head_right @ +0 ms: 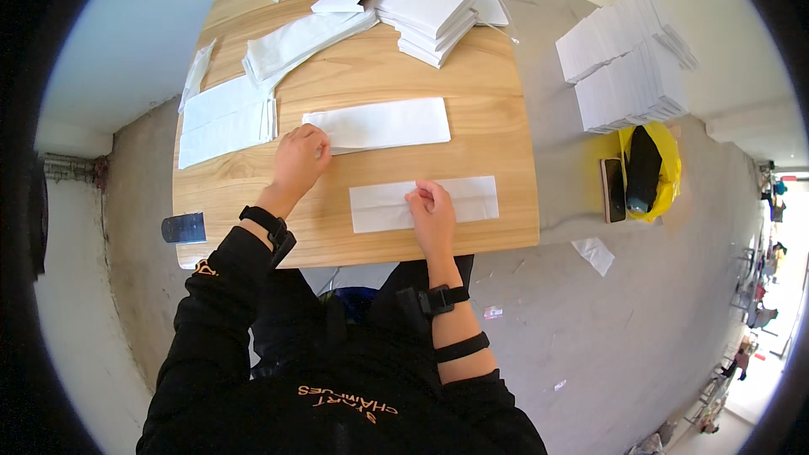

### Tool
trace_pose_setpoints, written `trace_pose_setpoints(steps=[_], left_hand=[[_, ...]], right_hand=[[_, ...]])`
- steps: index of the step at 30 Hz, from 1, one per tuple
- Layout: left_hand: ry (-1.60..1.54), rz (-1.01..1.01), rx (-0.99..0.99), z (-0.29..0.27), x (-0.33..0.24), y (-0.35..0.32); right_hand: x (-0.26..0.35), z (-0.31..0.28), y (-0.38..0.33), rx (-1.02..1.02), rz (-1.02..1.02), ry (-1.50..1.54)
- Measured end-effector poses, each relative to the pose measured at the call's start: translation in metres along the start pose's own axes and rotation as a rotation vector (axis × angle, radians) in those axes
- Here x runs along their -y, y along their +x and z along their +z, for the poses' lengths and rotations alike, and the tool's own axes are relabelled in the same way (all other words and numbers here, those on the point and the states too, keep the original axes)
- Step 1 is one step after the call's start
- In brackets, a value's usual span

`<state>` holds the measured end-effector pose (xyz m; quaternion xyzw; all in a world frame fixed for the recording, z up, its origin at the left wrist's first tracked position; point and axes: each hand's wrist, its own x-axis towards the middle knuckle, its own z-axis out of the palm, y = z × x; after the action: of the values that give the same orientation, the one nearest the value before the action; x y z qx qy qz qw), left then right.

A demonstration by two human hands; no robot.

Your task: Folding white paper sheets or liners and stacking them on a wooden table.

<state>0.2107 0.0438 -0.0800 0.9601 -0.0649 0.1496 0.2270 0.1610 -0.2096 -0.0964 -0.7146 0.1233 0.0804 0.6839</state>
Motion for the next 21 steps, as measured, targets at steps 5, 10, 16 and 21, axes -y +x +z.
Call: trace_pose_setpoints(steps=[5,10,16,21], left_hand=[[-0.038,-0.02,-0.001,-0.011,-0.001,-0.006],[-0.066,-0.104,-0.05,-0.039,0.01,-0.035],[-0.05,-0.176,-0.016,-0.073,0.027,-0.076],[0.129,-0.178,0.003,-0.104,0.057,-0.129]], right_hand=[[0.013,0.0,-0.006,0.004,0.007,-0.071],[0.008,-0.002,-0.007,-0.015,-0.143,-0.18],[0.01,0.002,-0.008,-0.073,-0.259,-0.35],[0.021,0.01,-0.016,-0.008,-0.208,-0.352]])
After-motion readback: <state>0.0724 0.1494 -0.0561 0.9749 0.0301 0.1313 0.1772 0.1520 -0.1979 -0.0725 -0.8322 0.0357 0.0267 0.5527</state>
